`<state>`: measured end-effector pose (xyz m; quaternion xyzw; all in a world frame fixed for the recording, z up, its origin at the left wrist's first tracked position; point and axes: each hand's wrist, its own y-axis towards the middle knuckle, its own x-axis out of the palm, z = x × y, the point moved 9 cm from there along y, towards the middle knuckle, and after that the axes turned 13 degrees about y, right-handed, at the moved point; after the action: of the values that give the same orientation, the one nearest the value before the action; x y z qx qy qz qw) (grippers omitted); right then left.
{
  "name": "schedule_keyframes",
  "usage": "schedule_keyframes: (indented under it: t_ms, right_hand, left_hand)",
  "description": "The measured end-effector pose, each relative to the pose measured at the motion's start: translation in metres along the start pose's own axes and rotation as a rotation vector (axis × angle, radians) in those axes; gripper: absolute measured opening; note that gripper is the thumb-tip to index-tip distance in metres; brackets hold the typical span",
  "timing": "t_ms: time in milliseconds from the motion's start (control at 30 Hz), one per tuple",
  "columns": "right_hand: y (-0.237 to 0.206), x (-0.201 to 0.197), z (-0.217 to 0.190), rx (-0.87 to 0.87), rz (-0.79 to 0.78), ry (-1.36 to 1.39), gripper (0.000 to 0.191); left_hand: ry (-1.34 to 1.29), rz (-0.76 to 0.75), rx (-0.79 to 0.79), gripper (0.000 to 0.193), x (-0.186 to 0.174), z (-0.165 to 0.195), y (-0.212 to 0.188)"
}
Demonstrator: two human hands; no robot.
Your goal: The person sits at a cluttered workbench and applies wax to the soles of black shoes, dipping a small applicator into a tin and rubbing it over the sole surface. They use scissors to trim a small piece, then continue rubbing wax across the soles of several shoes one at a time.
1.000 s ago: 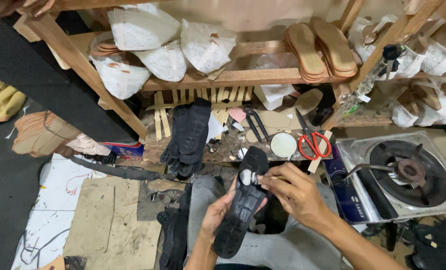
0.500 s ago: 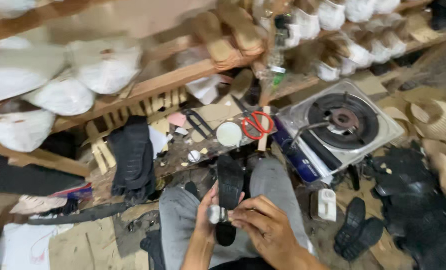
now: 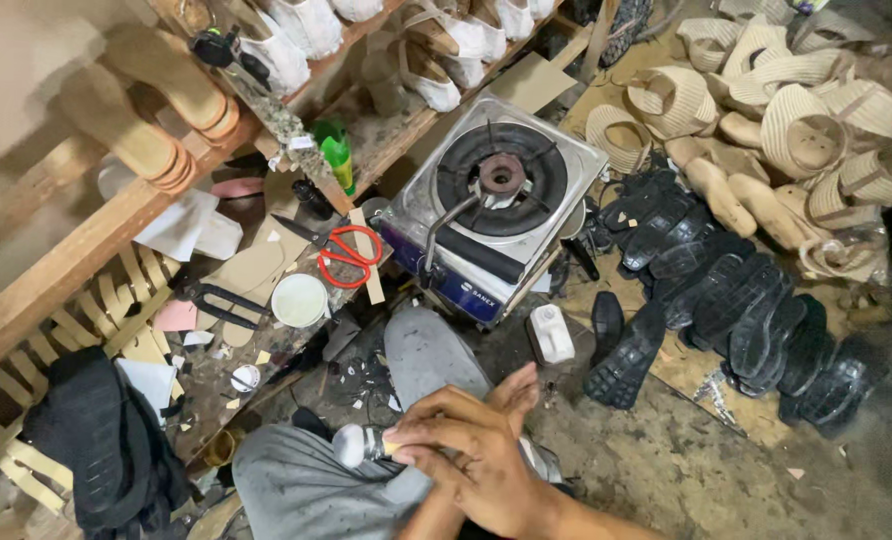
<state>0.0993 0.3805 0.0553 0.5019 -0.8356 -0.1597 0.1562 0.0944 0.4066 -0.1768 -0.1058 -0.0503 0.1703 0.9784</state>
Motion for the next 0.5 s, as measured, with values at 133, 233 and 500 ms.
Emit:
schedule_keyframes:
  t_ms: [133, 233, 500]
  right_hand:
    - [0.008, -0.023, 0.034, 0.198, 0.120, 0.051, 0.019]
    - [0.018, -0.026, 0.056, 0.241, 0.179, -0.017, 0.017]
    - [0.100, 0.024, 0.120, 0.163, 0.067, -0.148, 0.017]
  left_hand:
    - [-0.291, 0.139, -0.089, 0.047, -0.114, -0.018, -0.055]
    - [-0.163, 0.656, -0.230, 0.040, -0.230, -0.012, -0.116]
    - [0.991, 1.510, -0.097, 0.035, -0.385, 0.110, -0.307]
